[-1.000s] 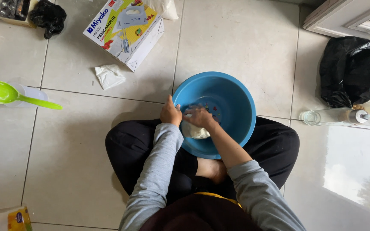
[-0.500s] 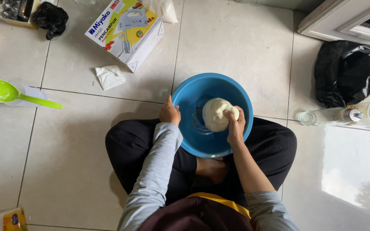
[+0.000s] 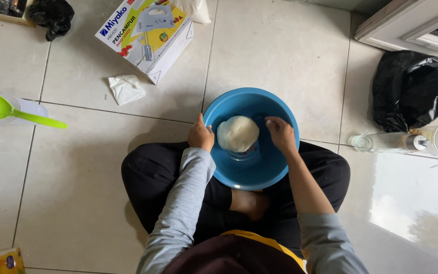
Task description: Kneading a large piece of dough in a blue plastic bowl by hand while sitting on the floor.
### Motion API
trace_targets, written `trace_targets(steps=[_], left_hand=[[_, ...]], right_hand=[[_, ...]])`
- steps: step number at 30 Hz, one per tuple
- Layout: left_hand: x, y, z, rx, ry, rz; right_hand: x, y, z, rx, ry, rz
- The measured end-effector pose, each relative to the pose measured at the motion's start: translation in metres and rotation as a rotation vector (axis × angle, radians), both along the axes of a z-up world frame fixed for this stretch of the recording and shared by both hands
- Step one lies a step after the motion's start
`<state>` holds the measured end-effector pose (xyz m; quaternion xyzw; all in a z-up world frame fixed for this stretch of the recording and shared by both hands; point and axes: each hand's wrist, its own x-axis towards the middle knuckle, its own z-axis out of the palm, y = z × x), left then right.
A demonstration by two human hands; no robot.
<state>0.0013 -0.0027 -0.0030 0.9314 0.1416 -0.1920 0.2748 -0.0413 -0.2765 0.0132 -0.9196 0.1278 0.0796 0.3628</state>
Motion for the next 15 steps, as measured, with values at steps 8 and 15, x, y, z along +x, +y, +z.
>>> trace_targets(steps=[8,15], left_hand=[[0.000,0.000,0.001,-0.042,-0.008,0.023],[-0.002,0.005,0.008,-0.068,0.006,0.024]], right_hand=[[0.055,0.110,-0.054,-0.231,0.055,0.082],[-0.063,0.105,0.035,-0.254,-0.326,0.648]])
